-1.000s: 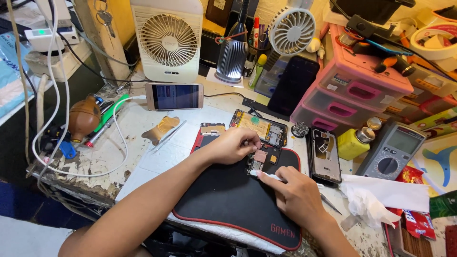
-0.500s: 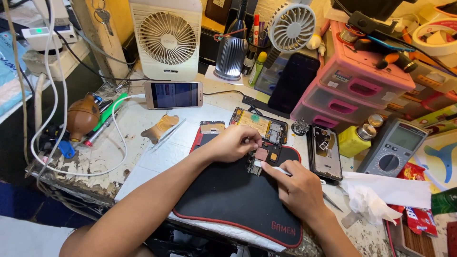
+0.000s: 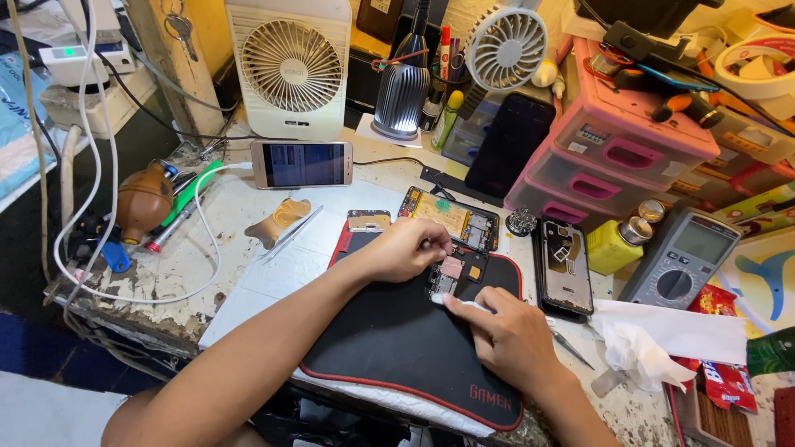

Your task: The person is securing internal components and connecting ribbon cables inside a mobile phone during a repair process.

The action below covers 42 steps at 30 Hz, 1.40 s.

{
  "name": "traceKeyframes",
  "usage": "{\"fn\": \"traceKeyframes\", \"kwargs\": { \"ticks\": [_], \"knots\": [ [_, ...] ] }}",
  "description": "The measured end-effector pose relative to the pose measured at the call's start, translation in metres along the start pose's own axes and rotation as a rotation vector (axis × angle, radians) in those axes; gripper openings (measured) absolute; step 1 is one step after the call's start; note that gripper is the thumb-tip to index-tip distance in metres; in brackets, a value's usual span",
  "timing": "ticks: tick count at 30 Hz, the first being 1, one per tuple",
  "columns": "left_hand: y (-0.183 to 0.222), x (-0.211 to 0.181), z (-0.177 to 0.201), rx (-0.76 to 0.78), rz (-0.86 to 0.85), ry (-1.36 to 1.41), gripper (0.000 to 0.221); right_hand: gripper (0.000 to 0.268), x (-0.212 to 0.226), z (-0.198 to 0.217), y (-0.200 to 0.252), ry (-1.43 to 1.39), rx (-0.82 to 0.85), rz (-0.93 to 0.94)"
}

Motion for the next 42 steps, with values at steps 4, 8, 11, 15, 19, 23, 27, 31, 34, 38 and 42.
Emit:
{"fn": "traceKeyframes", "kwargs": {
  "ticks": [4, 8, 11, 15, 19, 23, 27, 31, 34, 38, 42],
  "knots": [
    [-0.001, -0.001, 0.002, -0.005, -0.014, 0.032, 0.011, 0.053, 0.002, 0.001, 0.003, -0.012, -0.022, 0.026],
    [-0.004, 0.009, -0.002, -0.006, 0.028, -0.022, 0.011, 0.047, 0.009, 0.001, 0.004, -0.025, -0.018, 0.035],
    [-0.003, 0.008, -0.003, -0.011, 0.023, -0.033, 0.011, 0.048, 0.006, 0.003, 0.006, 0.073, -0.118, -0.046],
    [-0.001, 0.009, -0.005, -0.006, 0.019, -0.035, 0.016, 0.047, 0.010, 0.002, 0.006, 0.034, -0.077, -0.001],
    [-0.004, 0.008, -0.002, -0.004, 0.024, -0.039, 0.015, 0.044, 0.009, 0.006, 0.003, 0.066, -0.133, -0.035],
    [-0.002, 0.008, -0.003, 0.000, 0.034, -0.051, 0.018, 0.035, 0.014, 0.010, 0.003, 0.107, -0.144, 0.018],
    [-0.001, 0.009, -0.005, 0.000, 0.042, -0.023, 0.019, 0.042, 0.017, 0.006, 0.001, 0.060, -0.108, 0.033],
    [-0.003, 0.011, -0.006, 0.005, 0.032, -0.043, 0.015, 0.038, 0.014, 0.008, 0.004, 0.102, -0.142, -0.024],
    [-0.003, 0.011, -0.005, -0.004, 0.025, -0.049, 0.013, 0.039, 0.014, 0.007, 0.000, 0.078, -0.151, -0.020],
    [-0.001, 0.007, -0.003, -0.002, 0.033, -0.032, 0.013, 0.046, 0.013, 0.003, 0.001, 0.089, -0.132, -0.051],
    [-0.001, 0.006, -0.003, 0.009, 0.031, -0.041, 0.016, 0.043, 0.014, 0.007, 0.000, 0.090, -0.139, -0.049]
  ]
}}
Point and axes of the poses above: each hand's wrist, its own y-axis away from the middle knuckle, its own z-axis out of the back of the hand, x = y × z, the point moved 6 cm from there along -y, towards the middle knuckle, and after that the axes turned 6 degrees about -x, right-handed, at the moved point
